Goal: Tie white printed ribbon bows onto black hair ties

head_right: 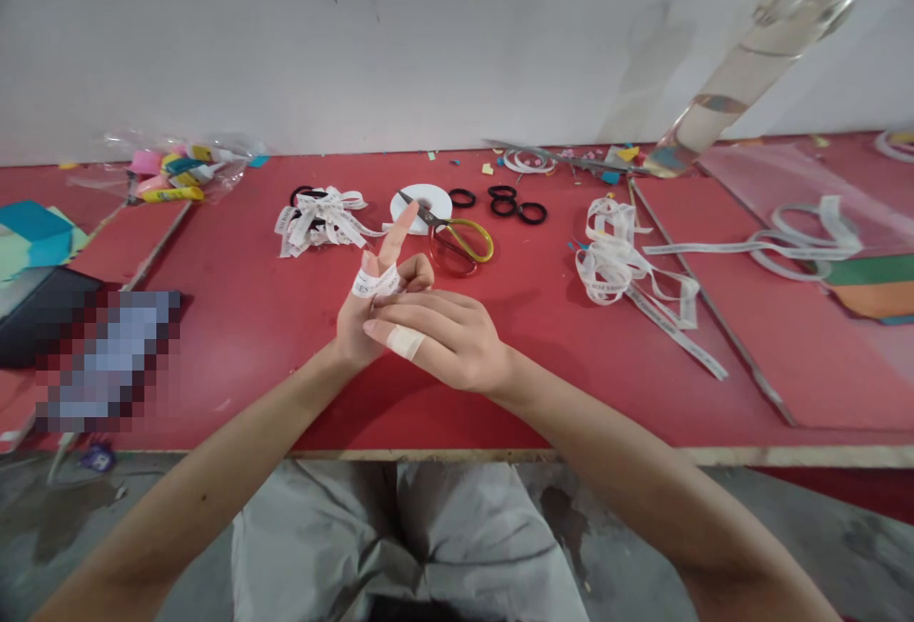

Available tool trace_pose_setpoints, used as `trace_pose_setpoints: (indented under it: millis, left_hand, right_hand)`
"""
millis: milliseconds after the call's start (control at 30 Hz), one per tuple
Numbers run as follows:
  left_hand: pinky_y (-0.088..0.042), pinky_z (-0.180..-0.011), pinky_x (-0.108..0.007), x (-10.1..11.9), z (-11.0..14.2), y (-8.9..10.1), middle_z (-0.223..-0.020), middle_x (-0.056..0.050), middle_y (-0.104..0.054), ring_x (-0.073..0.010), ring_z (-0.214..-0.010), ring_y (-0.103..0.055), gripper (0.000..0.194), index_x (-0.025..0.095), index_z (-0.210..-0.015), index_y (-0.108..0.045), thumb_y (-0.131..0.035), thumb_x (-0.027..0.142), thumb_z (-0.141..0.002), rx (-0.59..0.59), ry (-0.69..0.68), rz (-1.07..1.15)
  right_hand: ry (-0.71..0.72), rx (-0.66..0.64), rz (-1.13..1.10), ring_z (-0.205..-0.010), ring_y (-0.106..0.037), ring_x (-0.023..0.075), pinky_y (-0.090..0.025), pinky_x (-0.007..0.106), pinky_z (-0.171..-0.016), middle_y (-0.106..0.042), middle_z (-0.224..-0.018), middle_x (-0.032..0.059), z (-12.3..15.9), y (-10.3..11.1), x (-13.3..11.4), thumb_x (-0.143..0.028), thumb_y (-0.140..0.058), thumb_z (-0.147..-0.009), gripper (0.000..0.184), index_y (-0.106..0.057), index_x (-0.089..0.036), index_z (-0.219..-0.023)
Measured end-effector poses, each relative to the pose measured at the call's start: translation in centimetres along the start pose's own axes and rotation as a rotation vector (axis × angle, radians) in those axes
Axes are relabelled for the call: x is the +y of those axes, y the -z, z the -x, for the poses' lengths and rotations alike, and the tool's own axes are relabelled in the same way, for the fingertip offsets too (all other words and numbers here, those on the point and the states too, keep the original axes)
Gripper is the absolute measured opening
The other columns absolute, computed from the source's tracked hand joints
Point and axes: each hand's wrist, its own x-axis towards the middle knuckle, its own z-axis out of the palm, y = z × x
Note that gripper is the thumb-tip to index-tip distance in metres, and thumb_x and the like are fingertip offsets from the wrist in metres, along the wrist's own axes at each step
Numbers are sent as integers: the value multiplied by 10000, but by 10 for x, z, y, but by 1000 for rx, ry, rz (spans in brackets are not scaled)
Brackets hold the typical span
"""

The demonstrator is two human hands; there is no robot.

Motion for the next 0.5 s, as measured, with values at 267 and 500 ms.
trace_pose_setpoints:
  millis: [267,500]
  left_hand:
    - [-384,-557,-270,5,2,-2,-654,15,-404,-133,-573,-376,590,281,-1424,-456,-427,587,-920,20,139,176]
    - [-366,-559,-289,6,1,-1,-677,-6,-453,-139,-582,-388,591,240,-1394,-491,-484,559,-896,-14,151,176]
  right_hand:
    - [-111,136,-142,-990,-733,196,-643,349,-834,-761,-1018,95,-4,-7,-4,-41,-594,-870,329,-628,-175,-1169]
    - [-75,82,-72,-1056,-706,200,-623,360,-888,-754,-1049,96,-6,-8,-4,-42,-588,-872,406,-586,-167,-1259]
